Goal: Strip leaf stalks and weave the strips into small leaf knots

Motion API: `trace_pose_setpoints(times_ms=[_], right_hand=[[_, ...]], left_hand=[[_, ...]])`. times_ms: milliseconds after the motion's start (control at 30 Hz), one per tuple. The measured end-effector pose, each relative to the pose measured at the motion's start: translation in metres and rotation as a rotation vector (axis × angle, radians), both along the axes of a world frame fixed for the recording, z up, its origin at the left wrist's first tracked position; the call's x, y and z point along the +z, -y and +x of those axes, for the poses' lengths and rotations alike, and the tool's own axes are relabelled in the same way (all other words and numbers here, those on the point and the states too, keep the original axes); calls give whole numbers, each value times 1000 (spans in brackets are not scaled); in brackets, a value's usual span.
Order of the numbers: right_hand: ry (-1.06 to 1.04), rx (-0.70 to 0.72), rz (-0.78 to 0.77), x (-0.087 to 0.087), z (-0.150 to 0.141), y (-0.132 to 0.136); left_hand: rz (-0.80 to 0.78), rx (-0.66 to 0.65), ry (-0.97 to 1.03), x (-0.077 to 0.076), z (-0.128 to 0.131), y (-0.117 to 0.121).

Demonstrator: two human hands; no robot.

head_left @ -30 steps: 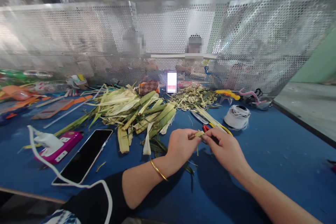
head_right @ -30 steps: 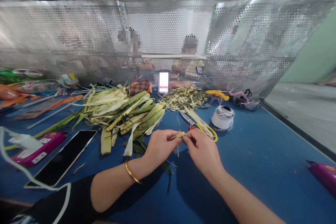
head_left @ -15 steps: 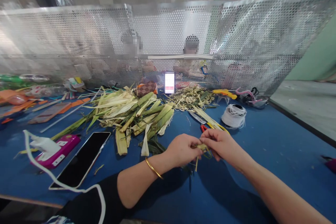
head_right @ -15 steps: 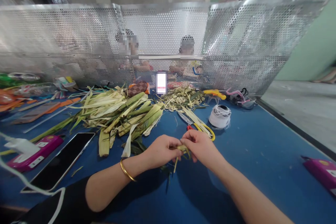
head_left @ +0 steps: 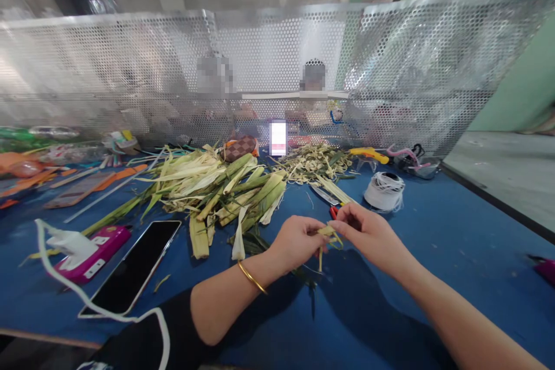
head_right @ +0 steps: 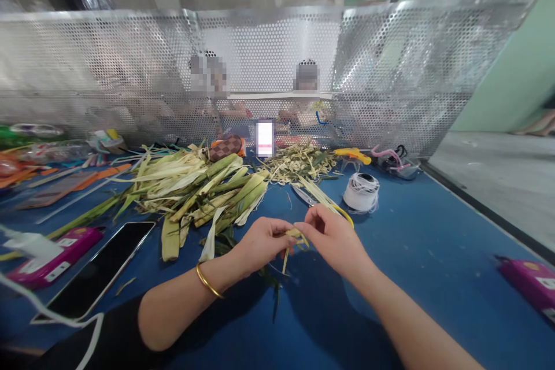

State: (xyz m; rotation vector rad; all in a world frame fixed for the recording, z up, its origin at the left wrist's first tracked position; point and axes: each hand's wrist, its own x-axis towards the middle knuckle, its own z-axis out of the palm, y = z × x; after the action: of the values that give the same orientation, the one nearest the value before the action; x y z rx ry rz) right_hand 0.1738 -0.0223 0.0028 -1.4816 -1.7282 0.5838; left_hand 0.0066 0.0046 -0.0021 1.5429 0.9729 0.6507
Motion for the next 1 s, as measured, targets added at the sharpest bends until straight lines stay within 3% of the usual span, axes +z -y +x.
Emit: trace_pose_setpoints(times_ms=[100,267,433,633,767,900,1000], right_hand=[[137,-106,90,1,-2,4],[164,2,100,-7,-7,5],[167,-31,146,-13,-8,4],[254,-77,298,-2,-2,2],[66,-26,83,-2,1,-3],[-285,110,-242,-5,-1,-4],[-532,108,-366,-6,-5,-3]], left_hand=[[-62,135,99,2,1,-1],[-92,225,206,-1,3,-1],[-74,206,167,-2,5,2],[-73,58,117,6,1,4],[-76,-74,124,10,-1,3],[-70,-104,97,9,-2,1],[-84,-115,52,9,-3,0]])
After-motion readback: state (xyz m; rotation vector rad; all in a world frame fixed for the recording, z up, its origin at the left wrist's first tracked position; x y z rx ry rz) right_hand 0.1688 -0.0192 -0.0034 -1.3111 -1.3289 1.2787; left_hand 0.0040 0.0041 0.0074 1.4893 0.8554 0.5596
